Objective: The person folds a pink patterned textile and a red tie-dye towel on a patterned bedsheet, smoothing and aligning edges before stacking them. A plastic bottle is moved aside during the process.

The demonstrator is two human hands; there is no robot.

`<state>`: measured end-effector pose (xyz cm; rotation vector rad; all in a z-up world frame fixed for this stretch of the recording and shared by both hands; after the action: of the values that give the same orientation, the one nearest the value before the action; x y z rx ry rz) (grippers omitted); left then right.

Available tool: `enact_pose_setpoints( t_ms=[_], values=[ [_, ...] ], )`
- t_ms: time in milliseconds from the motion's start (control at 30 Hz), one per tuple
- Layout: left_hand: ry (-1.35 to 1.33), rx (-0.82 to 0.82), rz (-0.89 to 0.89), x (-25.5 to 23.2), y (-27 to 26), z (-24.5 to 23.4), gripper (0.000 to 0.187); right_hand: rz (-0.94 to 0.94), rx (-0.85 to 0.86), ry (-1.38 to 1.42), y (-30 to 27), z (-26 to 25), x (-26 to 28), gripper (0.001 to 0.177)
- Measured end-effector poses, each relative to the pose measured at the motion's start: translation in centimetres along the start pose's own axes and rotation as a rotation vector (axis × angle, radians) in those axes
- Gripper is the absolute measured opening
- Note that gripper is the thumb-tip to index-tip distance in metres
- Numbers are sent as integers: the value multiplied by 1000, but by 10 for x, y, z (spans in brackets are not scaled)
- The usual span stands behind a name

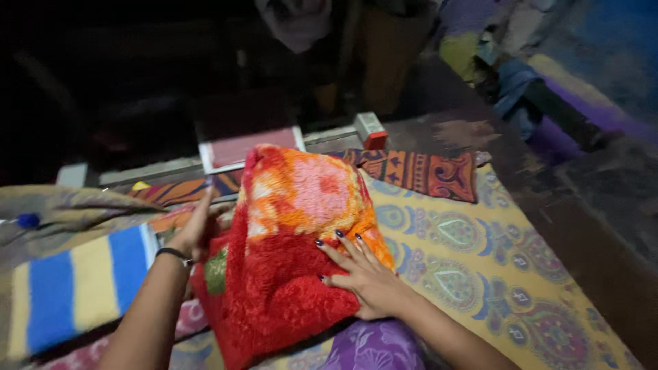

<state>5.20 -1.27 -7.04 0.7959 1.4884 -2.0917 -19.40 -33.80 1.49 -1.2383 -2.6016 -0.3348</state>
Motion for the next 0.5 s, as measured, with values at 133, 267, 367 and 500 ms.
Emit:
enact_pose_setpoints(
  t_ms=[133,267,367,500],
  values=[
    [212,-215,428,0,-5,-11,89,-14,108,-2,23,-5,12,69],
    [551,-350,700,13,-30,43,109,38,188,-11,28,-14,15,72],
    [462,-420,784,16,-62,85,110,32,171,-3,27,-17,13,69],
    [606,-409,875,8,-100,108,98,14,86,-6,19,-11,2,64]
  ],
)
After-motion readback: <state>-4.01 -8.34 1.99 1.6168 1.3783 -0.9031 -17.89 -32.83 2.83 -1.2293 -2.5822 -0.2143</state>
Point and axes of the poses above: each hand's wrist, its own y-axis towards the middle knuckle, its own z-axis out of the palm, x = y × z, the point moved 2 cm from there along y, towards the middle knuckle, and after that the axes turned 5 degrees about -z, right-handed, at the moved point
